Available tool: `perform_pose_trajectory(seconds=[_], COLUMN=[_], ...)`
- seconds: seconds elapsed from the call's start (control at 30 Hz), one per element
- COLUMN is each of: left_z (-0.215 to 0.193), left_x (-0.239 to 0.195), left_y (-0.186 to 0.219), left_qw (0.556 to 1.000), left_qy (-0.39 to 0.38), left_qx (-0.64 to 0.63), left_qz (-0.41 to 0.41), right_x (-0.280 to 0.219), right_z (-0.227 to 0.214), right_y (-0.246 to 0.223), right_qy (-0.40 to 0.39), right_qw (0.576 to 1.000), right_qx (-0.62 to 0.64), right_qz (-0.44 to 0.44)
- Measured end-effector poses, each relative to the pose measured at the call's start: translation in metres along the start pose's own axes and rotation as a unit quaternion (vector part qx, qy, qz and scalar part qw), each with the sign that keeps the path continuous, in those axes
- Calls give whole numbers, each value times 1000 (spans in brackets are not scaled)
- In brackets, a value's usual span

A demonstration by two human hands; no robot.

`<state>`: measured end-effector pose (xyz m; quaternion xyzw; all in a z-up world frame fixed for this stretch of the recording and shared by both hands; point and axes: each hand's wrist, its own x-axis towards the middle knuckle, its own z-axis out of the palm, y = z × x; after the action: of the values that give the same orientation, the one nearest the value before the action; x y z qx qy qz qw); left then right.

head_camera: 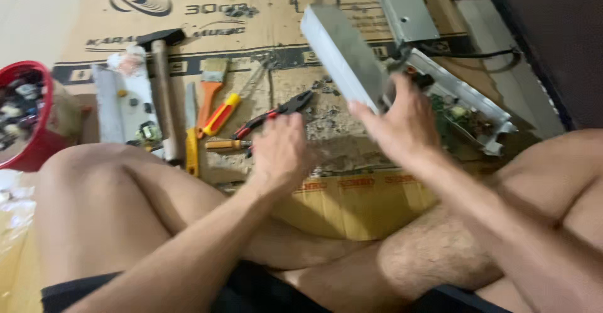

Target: The person sits on the floor and uses a hammer and screwdriver to pry and remove components from a silver metal casing. They repeatedly strike the casing and use the screwdriver to extract small parts, placing them into a red bucket.

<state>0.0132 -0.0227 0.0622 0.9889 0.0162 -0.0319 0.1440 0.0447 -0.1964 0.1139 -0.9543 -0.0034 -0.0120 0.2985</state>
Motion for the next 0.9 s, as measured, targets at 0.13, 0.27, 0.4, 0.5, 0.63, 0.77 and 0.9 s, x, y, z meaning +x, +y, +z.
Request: perform_pose_trajectory(seconds=[0.13,0.27,0.4,0.5,0.63,0.77,0.9], left_z=[12,5,9,-17,-10,10,22], left_x=[7,12,3,-15,-3,17,21], left_y=[-62,-59,-83,-63,-89,-108,-120], left_qw=[985,977,982,964,939,909,890], left_qy=[52,1,-28,-57,-32,74,192], left_qx=[146,169,86,-21,-130,-175,-300], left_qz=[-68,-133,-164,-259,-316,-372,-285], right_x=[-26,-25,-29,-23,-20,-17,0], right_z=[20,29,35,42,44,49,63], right_y=[1,12,12,16,16,24,48], right_qy=[-38,-47,-44,-79,-98,-92,-107], right_qw=[998,993,987,986,985,983,975], right_qx=[38,-20,-80,-67,-89,-106,-117], right_qz=[-25,-109,-134,-133,-107,-119,-157])
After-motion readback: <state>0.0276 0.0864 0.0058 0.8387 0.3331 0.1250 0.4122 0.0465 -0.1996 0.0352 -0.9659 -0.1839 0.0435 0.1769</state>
